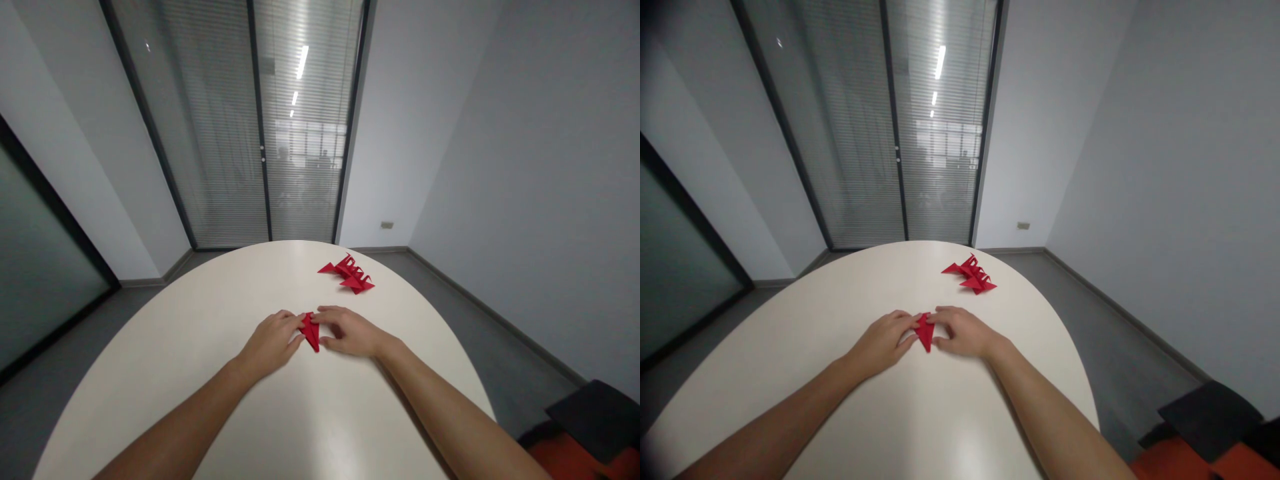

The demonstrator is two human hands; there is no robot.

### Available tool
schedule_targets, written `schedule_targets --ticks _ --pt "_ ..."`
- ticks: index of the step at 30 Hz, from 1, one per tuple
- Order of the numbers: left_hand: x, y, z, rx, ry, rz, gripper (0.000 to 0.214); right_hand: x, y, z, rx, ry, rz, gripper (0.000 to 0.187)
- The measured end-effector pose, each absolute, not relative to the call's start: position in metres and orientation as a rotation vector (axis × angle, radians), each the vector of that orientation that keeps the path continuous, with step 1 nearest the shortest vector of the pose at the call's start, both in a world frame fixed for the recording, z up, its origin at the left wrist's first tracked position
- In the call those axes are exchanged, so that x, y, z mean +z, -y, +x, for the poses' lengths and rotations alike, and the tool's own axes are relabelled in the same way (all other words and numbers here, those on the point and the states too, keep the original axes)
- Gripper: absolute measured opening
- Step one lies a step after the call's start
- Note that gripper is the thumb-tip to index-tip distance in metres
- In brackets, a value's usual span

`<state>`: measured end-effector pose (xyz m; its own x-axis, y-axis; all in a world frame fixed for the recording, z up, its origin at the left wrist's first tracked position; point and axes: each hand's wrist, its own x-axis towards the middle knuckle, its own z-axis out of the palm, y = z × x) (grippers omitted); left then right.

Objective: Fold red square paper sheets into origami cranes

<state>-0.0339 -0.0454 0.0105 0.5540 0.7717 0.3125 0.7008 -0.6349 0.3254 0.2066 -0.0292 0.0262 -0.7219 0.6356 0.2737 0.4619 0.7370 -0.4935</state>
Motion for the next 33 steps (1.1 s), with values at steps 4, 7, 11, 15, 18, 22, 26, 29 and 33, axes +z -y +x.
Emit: schedule_targets --ticks 4,7,11,15,18,22,26,29,33 --pt "0.012 0.046 -0.034 0.665 -1.218 2.604 0.023 0.024 0.029 0.204 0.509 2.468 -0.875 0.036" --pt "0.012 0.046 -0.034 0.663 -1.211 2.619 0.023 0.022 0.028 0.203 0.492 2.457 -0.875 0.032" --pt "0.011 0.046 -0.033 0.682 -1.228 2.617 0.025 0.02 0.027 0.203 0.471 2.464 -0.863 0.031" --pt "0.012 0.047 -0.032 0.687 -1.242 2.598 0.025 0.018 0.026 0.203 0.468 2.468 -0.87 0.03" --pt "0.012 0.047 -0.031 0.694 -1.263 2.589 0.024 0.018 0.026 0.202 0.469 2.457 -0.906 0.025" --pt "0.009 0.045 -0.029 0.734 -1.324 2.547 0.027 0.018 0.027 0.199 0.505 2.386 -1.0 0.021" --pt "0.005 0.044 -0.027 0.768 -1.387 2.467 0.026 0.011 0.026 0.196 0.545 2.29 -1.064 0.019" --pt "0.003 0.043 -0.026 0.791 -1.418 2.42 0.02 0.007 0.026 0.193 0.583 2.226 -1.106 0.023" --pt "-0.002 0.041 -0.027 0.845 -1.399 2.361 0.018 0.004 0.027 0.19 0.614 2.182 -1.129 0.033"
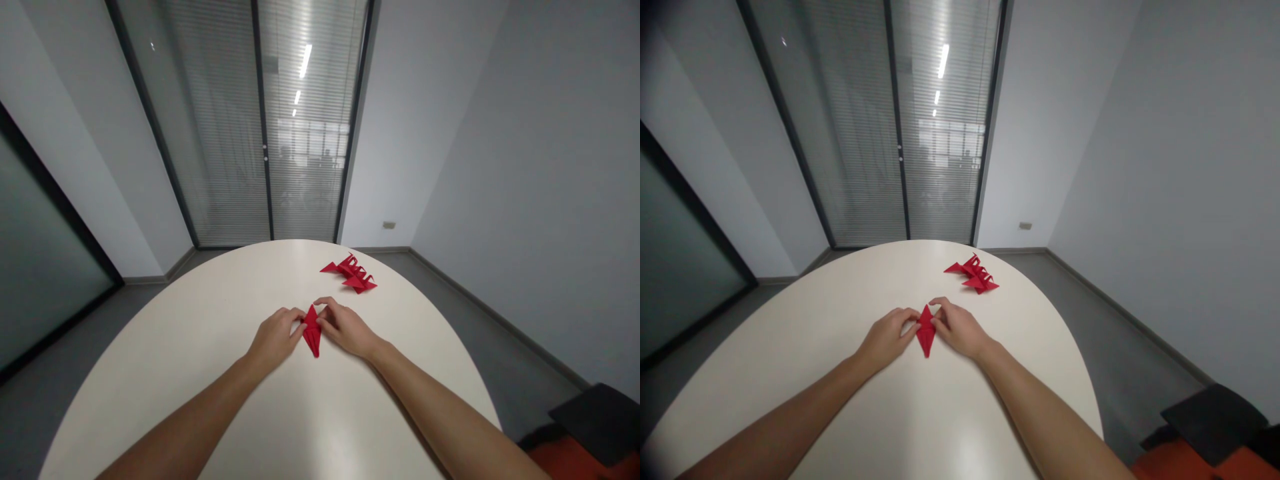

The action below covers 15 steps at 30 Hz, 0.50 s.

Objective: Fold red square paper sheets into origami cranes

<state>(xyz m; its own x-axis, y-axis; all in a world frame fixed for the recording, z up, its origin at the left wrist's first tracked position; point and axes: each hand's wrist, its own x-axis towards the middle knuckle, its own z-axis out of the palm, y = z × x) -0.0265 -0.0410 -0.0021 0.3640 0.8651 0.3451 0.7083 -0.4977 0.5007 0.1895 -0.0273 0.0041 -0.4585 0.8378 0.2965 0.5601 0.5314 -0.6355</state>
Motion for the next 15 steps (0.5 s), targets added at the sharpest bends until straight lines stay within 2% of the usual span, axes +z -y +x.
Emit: schedule_targets --ticks 7,11,15 --pt "-0.0086 0.0371 -0.0263 0.916 -1.372 2.281 0.038 0.0024 0.0259 0.1855 0.535 2.187 -1.133 0.035" --pt "-0.0034 0.0386 -0.0258 0.841 -1.358 2.406 0.019 0.0029 0.0248 0.1861 0.432 2.25 -1.06 0.023" --pt "-0.0019 0.0389 -0.026 0.834 -1.33 2.479 0.015 0.0024 0.0243 0.1869 0.382 2.308 -0.98 0.022"
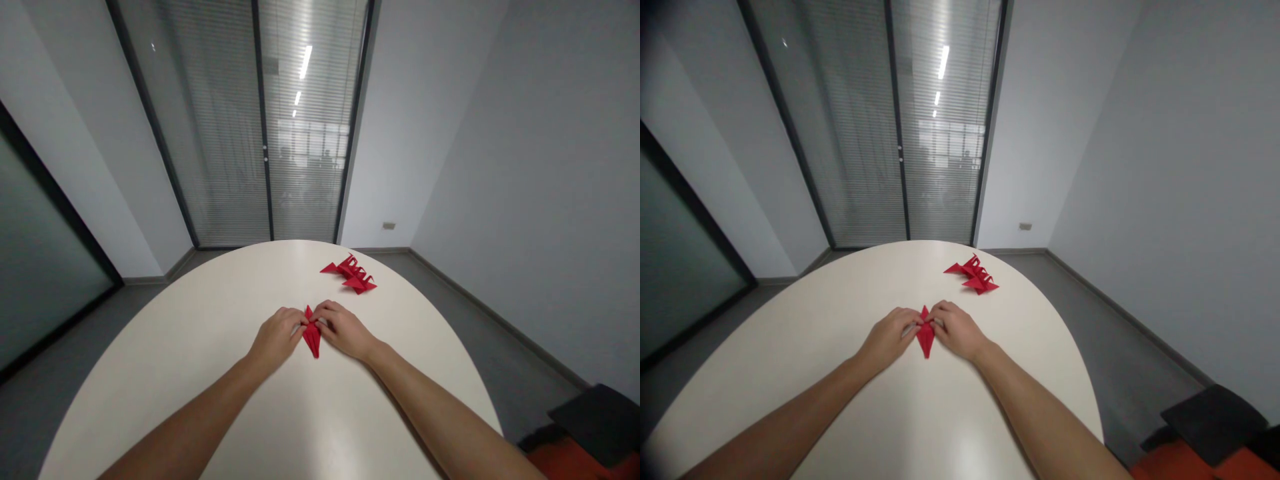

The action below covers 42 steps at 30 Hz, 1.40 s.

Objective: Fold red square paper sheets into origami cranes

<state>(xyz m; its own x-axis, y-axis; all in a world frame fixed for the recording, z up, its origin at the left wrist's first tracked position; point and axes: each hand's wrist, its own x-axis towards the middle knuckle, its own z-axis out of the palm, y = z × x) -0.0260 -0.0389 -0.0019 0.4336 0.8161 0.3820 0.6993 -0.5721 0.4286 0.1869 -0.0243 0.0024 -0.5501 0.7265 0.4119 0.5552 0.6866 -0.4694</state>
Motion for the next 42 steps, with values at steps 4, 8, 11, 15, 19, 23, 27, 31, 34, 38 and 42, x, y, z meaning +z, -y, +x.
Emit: schedule_targets --ticks 4,8,11,15,19,23,27,31,34,38,42 --pt "-0.005 0.038 -0.027 0.857 -1.31 2.485 0.014 0.0 0.023 0.188 0.345 2.321 -0.955 0.025" --pt "-0.007 0.037 -0.027 0.894 -1.302 2.472 0.013 0.001 0.022 0.189 0.357 2.332 -0.945 0.025" --pt "-0.008 0.037 -0.027 0.919 -1.289 2.448 0.012 0.005 0.023 0.19 0.371 2.334 -0.936 0.027" --pt "-0.013 0.033 -0.028 0.974 -1.243 2.392 0.012 0.008 0.025 0.189 0.405 2.321 -0.918 0.027" --pt "-0.017 0.029 -0.028 1.011 -1.211 2.318 0.01 0.006 0.026 0.188 0.448 2.265 -1.017 0.022" --pt "-0.017 0.027 -0.028 1.054 -1.188 2.189 0.01 0.003 0.029 0.187 0.503 2.196 -1.107 0.025" --pt "-0.009 0.028 -0.028 1.102 -1.106 1.999 0.013 0.0 0.029 0.185 0.585 2.141 -1.102 0.035" --pt "0.002 0.032 -0.027 1.201 -1.071 1.896 0.013 0.004 0.029 0.184 0.578 2.103 -1.062 0.035" --pt "0.007 0.037 -0.024 1.337 -1.08 1.928 0.014 0.013 0.031 0.184 0.495 2.071 -0.984 0.022" --pt "0.009 0.043 -0.023 1.473 -1.076 2.152 0.008 0.022 0.035 0.186 0.355 2.059 -0.867 0.012" --pt "0.009 0.045 -0.026 1.435 -1.03 2.468 0.014 0.026 0.036 0.188 0.283 2.119 -0.733 0.011"
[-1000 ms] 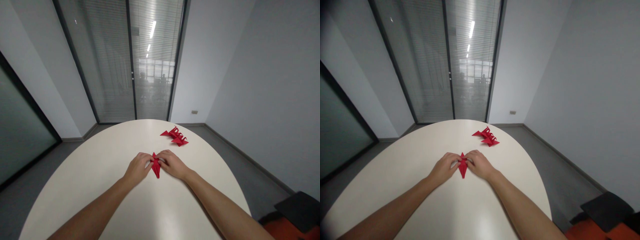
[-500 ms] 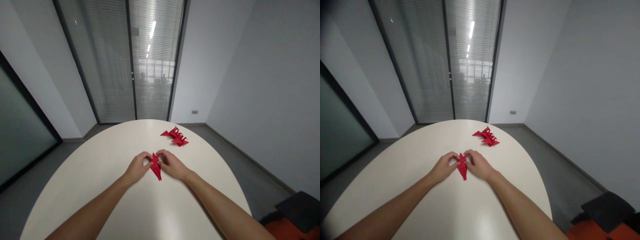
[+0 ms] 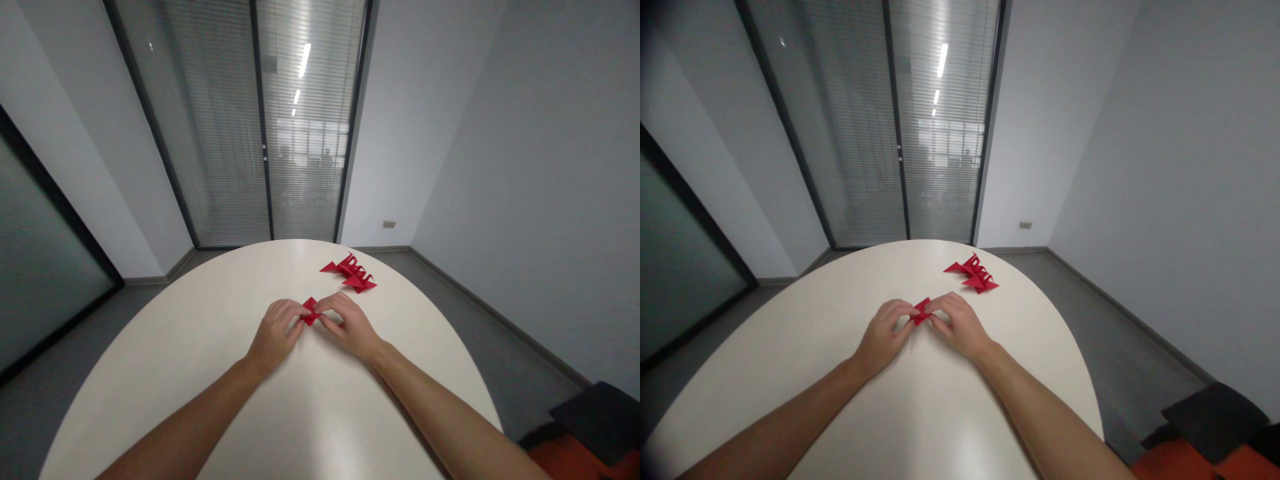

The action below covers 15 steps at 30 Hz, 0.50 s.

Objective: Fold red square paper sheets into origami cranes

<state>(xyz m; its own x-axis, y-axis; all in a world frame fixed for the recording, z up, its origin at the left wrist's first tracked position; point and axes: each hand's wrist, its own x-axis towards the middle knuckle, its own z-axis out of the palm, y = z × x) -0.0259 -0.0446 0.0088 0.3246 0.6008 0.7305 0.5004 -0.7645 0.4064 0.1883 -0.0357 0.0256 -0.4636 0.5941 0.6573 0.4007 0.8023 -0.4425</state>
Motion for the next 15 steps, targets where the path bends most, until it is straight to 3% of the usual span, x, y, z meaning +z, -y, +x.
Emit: schedule_targets --ticks 9,15 --pt "0.0069 0.0396 -0.0291 0.923 -1.171 2.685 0.022 0.0185 0.0289 0.1917 0.246 2.361 -0.795 0.012" --pt "0.0038 0.0367 -0.0316 0.804 -1.196 2.643 0.023 0.0184 0.0297 0.1897 0.286 2.459 -0.805 0.009"
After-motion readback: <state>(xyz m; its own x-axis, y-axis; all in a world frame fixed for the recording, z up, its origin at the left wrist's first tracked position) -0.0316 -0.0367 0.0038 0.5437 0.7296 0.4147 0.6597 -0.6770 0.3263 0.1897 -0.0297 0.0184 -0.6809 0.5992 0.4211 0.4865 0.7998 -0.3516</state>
